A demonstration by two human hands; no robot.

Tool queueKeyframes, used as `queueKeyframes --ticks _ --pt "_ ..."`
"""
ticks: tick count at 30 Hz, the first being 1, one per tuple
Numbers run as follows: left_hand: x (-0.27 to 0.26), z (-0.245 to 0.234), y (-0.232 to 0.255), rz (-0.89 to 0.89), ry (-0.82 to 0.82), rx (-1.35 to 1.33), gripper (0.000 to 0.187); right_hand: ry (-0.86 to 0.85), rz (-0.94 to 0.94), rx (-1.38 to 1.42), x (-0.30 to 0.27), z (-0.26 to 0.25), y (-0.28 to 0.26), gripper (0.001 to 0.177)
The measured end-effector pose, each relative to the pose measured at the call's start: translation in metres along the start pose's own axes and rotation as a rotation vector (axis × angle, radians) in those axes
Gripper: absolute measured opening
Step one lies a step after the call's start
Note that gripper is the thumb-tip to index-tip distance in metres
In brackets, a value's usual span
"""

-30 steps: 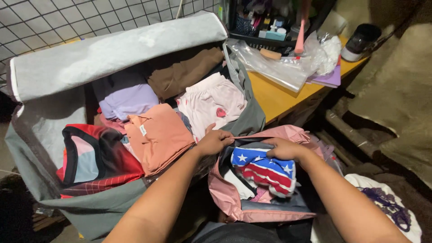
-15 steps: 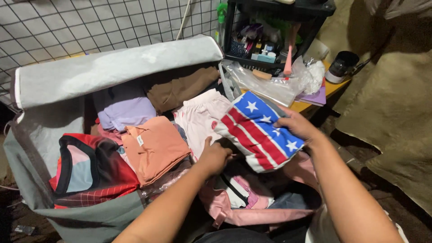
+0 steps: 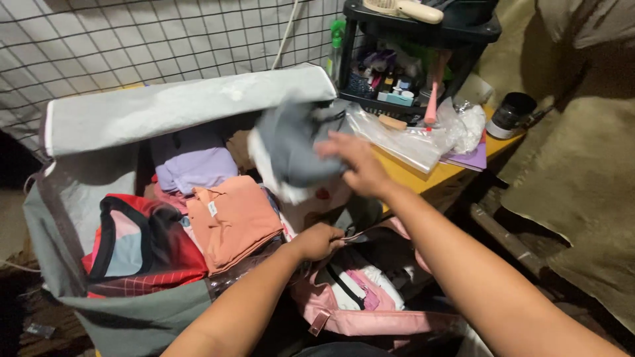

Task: The person transfers folded clothes from a pink bag into a gray suitcase, arranging shirts, shorts, and pants by hand. The person then closes the suitcase lid and zips it shut.

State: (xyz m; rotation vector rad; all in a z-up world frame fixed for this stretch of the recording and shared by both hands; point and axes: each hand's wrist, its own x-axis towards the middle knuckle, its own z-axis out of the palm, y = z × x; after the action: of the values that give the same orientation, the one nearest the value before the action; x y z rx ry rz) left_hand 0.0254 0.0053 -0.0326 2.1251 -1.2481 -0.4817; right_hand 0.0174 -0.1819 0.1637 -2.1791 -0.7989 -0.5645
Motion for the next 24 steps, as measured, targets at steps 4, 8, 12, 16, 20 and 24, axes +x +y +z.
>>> queueKeyframes --ticks 4,8,12,16,20,24 --pt "-0.005 -0.008 0.007 0.012 0.007 -0.001 0.022 -0.132 0.027 -0.267 -0.049 0.049 0.035 0.057" --pt "-0.008 -0.011 0.019 -0.109 -0.055 -0.068 0.024 0.046 0.225 -0.343 -0.067 0.064 0.019 0.045" --pt "-0.009 -0.014 0.021 -0.127 -0.051 -0.083 0.024 0.314 0.618 -0.285 -0.076 0.082 0.013 0.025" --pt "0.001 0.006 -0.01 0.146 0.029 -0.086 0.027 0.156 0.815 -0.198 -0.103 0.123 0.053 0.025" --pt "-0.006 -0.004 0.004 -0.114 0.007 -0.037 0.03 0.121 1.183 0.476 -0.084 0.118 0.022 0.051" --pt "0.002 0.017 -0.025 -0.225 -0.025 0.131 0.033 0.374 1.326 0.861 -0.061 0.127 0.001 0.048"
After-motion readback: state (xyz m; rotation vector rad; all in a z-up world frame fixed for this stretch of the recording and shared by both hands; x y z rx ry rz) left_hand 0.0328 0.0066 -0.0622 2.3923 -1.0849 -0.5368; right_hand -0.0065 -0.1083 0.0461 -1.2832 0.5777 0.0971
